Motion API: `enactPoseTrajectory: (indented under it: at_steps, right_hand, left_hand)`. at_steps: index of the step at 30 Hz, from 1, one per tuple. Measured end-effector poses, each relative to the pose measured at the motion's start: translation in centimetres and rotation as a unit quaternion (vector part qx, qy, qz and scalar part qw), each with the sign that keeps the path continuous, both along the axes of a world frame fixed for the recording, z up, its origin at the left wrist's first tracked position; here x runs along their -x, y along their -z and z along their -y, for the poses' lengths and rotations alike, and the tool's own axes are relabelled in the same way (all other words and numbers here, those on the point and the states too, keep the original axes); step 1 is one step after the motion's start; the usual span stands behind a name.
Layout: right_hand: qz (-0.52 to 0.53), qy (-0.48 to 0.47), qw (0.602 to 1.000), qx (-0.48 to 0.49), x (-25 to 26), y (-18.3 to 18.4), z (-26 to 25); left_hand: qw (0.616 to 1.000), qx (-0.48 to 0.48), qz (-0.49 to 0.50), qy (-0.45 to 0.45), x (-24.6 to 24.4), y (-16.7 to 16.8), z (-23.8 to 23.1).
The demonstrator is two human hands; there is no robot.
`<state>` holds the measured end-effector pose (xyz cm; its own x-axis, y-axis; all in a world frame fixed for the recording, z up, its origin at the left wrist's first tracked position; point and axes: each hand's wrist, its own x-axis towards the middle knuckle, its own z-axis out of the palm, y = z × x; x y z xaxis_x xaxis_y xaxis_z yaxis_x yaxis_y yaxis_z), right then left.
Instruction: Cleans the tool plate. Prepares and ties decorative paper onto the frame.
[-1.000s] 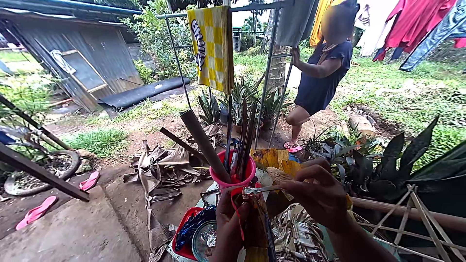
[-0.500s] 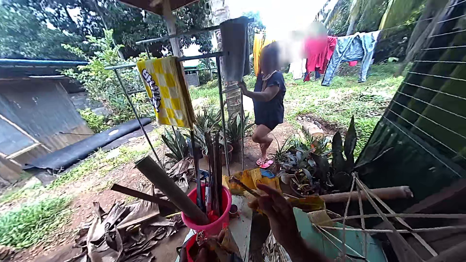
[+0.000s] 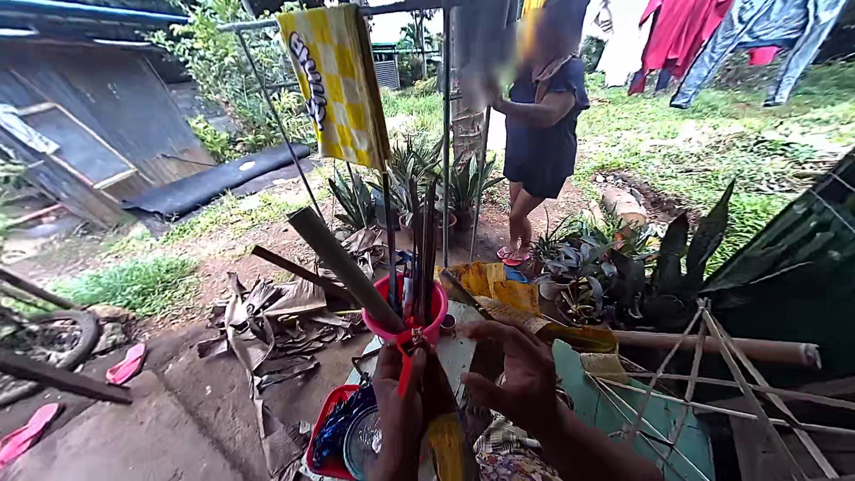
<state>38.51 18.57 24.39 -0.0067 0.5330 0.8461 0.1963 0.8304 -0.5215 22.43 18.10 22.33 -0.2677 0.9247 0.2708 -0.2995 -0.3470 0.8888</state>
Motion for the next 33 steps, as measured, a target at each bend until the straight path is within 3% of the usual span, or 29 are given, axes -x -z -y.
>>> enactPoseTrajectory:
  at_steps: [7, 15, 24, 30, 33]
  right_hand:
    - [0.116, 0.008, 0.993, 0.013, 1.9, -2.8, 2.3]
    - [0.310, 0.069, 0.947, 0.041, 4.2, -5.9, 2.3]
    - [0.166, 0.024, 0.986, 0.009, 3.1, -4.6, 2.9]
    - [0.178, 0.035, 0.983, -0.008, 2.7, -5.6, 3.4]
    - [0.194, 0.038, 0.980, -0.040, 2.7, -7.1, 1.9]
  left_hand:
    - [1.000, -0.023, -0.010, -0.015, -0.3, 0.1, 0.3]
    - [0.994, -0.081, -0.063, -0.047, -0.7, 0.0, 0.5]
    - [0.997, -0.055, -0.041, -0.043, -0.9, -1.2, 1.8]
    - [0.998, -0.042, -0.043, -0.035, -1.0, -1.5, 2.2]
    - [0.995, -0.092, -0.032, -0.031, -1.3, -1.2, 2.2]
